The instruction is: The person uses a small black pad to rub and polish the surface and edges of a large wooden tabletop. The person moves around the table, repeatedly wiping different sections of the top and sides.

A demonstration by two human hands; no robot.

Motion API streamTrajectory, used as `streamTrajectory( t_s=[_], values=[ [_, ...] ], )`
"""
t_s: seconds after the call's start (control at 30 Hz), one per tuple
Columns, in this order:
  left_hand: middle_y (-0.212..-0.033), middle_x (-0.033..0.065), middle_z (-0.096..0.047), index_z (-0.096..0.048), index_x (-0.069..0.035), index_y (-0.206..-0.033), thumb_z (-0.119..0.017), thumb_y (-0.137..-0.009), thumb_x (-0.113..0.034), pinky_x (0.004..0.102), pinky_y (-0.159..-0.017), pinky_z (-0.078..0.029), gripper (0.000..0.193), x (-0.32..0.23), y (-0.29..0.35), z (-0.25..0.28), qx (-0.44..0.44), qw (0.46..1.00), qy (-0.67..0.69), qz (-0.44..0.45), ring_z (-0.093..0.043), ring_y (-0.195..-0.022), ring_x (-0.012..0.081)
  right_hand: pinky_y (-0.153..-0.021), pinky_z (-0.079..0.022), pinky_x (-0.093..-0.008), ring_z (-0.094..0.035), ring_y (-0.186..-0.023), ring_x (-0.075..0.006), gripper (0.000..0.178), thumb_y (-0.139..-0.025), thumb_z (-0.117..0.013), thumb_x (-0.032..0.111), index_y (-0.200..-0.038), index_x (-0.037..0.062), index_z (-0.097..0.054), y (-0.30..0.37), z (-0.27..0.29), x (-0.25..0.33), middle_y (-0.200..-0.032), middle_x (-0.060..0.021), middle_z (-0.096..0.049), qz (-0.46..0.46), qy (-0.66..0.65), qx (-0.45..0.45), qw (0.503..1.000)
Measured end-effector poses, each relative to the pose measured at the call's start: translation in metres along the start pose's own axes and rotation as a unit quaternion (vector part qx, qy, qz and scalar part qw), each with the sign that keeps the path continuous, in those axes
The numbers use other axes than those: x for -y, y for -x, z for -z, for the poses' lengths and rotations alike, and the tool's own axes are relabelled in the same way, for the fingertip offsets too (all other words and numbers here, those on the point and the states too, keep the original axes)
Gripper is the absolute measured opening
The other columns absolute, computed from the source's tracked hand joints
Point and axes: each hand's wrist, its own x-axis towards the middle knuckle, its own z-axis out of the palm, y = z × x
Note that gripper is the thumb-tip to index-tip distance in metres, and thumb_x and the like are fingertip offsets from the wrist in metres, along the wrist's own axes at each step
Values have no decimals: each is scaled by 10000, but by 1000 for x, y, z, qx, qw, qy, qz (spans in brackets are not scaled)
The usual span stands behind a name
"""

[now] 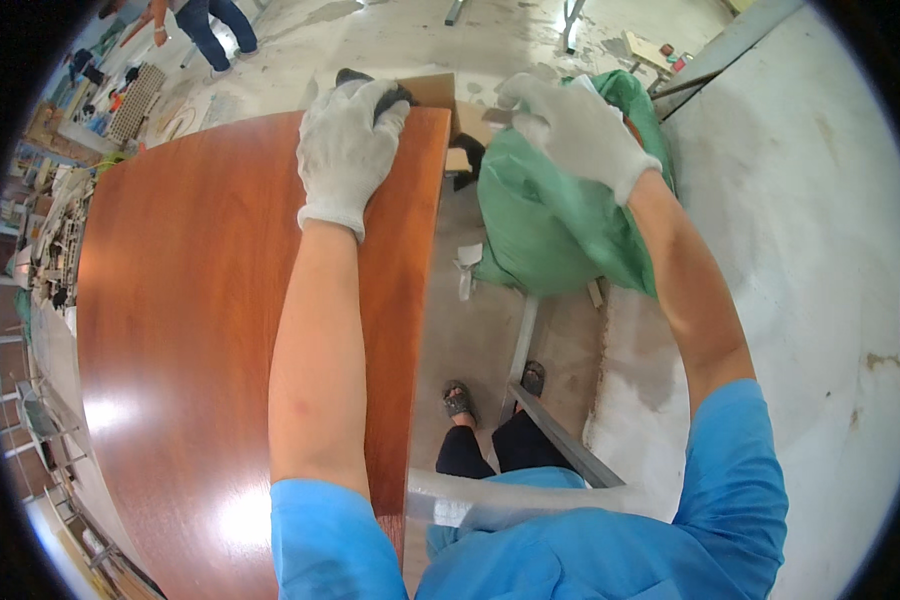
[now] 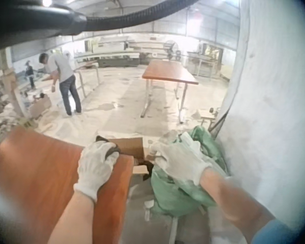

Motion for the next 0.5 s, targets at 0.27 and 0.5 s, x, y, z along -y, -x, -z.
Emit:
streamTrajectory(
  t_s=[0.27, 0.5],
  values=[
    [-1173, 56, -710, -744, -171, -1106, -621, -961, -350, 434, -991, -469, 261, 7, -2, -3, 6, 1000, -9, -3, -613, -1134, 314, -885, -531, -419, -693, -985, -297, 232, -867, -642, 199, -1029, 52, -721, -40, 14, 24, -1007, -119, -735, -19, 95, 165, 982],
    [-1201, 70, -705, -733, -157, -1170, -626, -957, -374, 422, -1002, -467, 322, 9, -5, -4, 23, 1000, -1, 7, -621, -1156, 320, -710, -576, -426, -727, -843, -328, 162, -814, -691, 192, -869, 89, -802, -88, -12, 18, -884, -162, -752, 49, 258, 271, 926]
  ],
)
